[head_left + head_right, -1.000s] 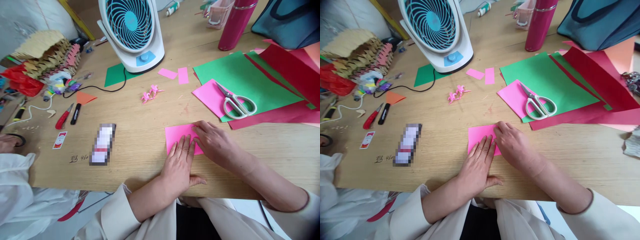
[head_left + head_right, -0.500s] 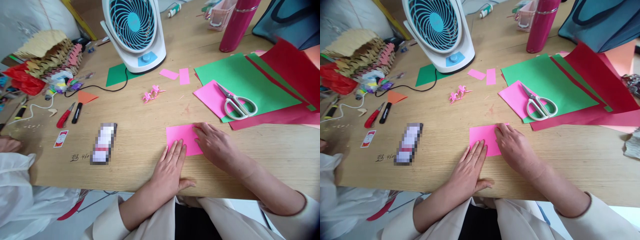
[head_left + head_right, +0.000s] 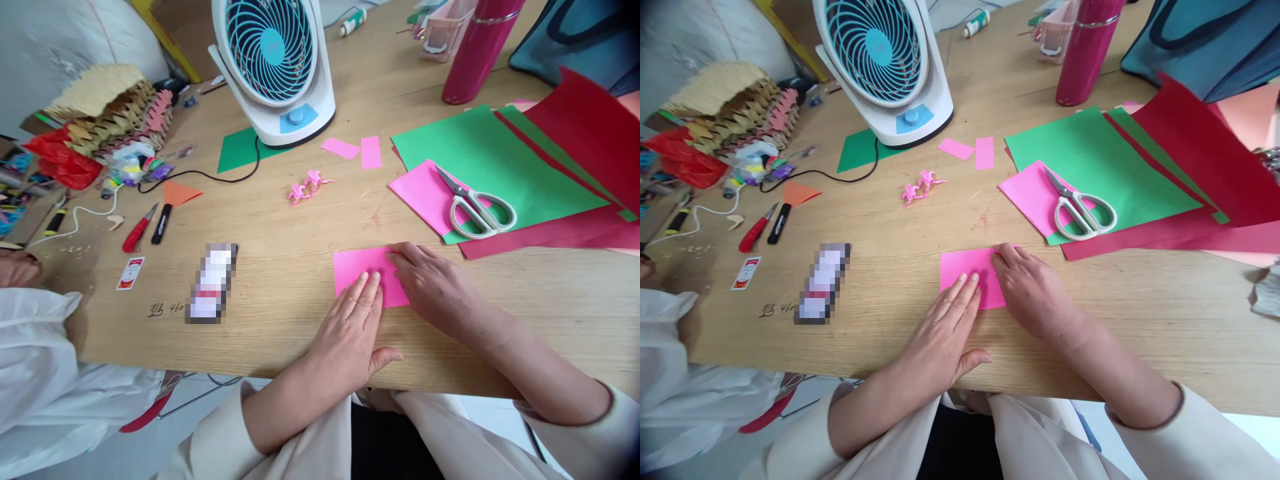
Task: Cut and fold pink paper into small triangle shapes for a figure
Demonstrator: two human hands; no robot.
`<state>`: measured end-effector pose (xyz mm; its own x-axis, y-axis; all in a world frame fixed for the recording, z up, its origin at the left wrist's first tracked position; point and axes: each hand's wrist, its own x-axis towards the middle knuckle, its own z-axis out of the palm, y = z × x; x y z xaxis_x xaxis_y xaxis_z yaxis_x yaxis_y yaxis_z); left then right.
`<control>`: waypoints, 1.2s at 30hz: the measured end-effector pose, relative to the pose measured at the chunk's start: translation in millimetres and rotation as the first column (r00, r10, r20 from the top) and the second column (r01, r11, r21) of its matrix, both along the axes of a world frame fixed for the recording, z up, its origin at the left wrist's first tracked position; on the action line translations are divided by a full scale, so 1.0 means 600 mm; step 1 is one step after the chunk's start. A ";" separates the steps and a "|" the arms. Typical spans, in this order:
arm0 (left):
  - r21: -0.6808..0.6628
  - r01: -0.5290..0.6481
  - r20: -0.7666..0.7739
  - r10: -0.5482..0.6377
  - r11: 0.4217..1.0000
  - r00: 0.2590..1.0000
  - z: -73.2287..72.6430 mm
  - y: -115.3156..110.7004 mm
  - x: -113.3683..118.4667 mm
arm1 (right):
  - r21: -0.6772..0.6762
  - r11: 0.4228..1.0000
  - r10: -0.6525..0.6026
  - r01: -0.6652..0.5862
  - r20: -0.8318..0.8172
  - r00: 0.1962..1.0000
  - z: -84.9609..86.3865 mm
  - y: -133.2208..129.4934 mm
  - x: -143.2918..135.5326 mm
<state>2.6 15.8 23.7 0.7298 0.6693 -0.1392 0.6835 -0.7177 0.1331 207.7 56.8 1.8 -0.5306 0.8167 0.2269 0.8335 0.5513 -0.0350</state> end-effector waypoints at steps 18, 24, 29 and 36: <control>-0.057 0.013 0.014 -0.012 0.998 1.000 -0.054 -0.012 0.044 | -0.223 0.972 0.008 -0.071 -0.271 0.962 0.006 0.026 0.046; -0.038 0.007 0.029 -0.006 0.999 1.000 -0.054 -0.017 0.066 | -0.231 0.970 0.012 -0.076 -0.268 0.963 0.011 0.028 0.045; -0.018 0.009 0.035 -0.009 1.000 0.999 -0.047 -0.027 0.080 | -0.255 0.965 -0.009 -0.062 -0.270 0.963 0.007 0.029 0.047; -0.008 -0.027 0.086 0.028 1.000 0.996 -0.062 -0.038 0.095 | -0.260 0.963 -0.005 -0.069 -0.273 0.962 0.009 0.029 0.046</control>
<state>59.8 -6.7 -13.4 0.7206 0.6886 -0.0816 0.6889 -0.6975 0.1974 235.3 74.3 7.3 -0.5068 0.8501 0.1428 0.7543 0.5175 -0.4039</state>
